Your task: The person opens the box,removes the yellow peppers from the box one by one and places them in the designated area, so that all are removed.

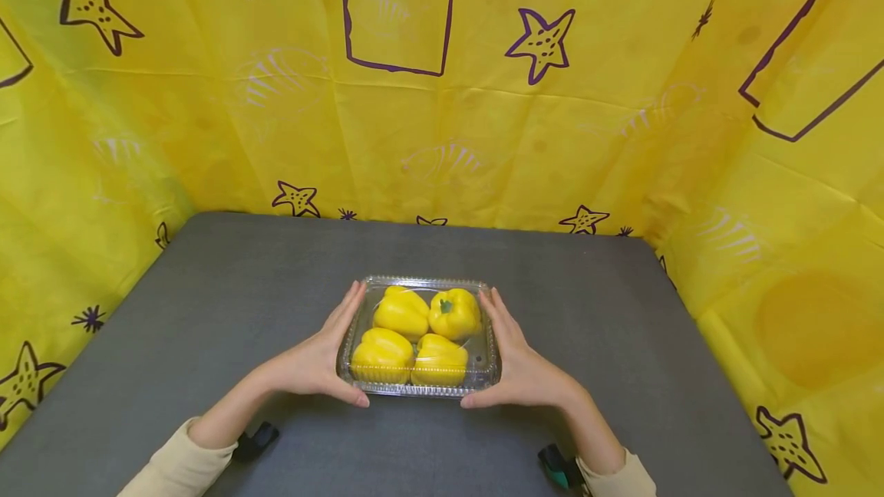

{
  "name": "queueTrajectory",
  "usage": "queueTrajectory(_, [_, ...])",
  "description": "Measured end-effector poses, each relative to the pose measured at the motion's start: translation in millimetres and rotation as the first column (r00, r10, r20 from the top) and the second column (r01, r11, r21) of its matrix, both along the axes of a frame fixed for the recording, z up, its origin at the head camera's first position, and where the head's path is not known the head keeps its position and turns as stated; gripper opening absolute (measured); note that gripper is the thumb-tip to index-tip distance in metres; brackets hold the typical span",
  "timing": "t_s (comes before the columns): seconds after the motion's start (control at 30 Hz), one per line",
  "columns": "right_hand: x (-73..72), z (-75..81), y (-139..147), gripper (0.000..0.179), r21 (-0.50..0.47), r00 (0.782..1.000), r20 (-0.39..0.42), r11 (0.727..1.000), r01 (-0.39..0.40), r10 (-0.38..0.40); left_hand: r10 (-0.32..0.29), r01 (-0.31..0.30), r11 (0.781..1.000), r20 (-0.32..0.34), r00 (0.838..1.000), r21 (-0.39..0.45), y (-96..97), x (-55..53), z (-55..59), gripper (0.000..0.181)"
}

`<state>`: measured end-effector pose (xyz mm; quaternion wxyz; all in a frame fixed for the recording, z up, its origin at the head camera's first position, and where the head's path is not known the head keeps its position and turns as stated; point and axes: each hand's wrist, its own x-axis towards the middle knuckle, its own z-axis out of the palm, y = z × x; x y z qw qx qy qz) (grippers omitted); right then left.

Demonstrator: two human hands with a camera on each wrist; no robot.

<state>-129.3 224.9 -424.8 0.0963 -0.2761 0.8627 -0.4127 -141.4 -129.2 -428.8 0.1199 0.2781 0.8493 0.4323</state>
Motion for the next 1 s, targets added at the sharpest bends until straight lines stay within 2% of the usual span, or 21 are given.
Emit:
queueTrajectory(0.43, [4.2, -4.8, -1.1, 0.142, -0.001, 1.0, 0.005, 1.0, -0.006, 0.006, 0.006, -0.006, 1.0, -0.019, 1.0, -0.021, 2.5, 2.6, -1.8, 0.149])
queueTrajectory(1.0, [-0.8, -5.9, -3.0, 0.13, -0.012, 0.996, -0.078, 0.999, 0.044, -0.045, 0.091, -0.095, 0.995, -0.074, 0.993, -0.041, 11.4, 0.5, -0.6, 0.142])
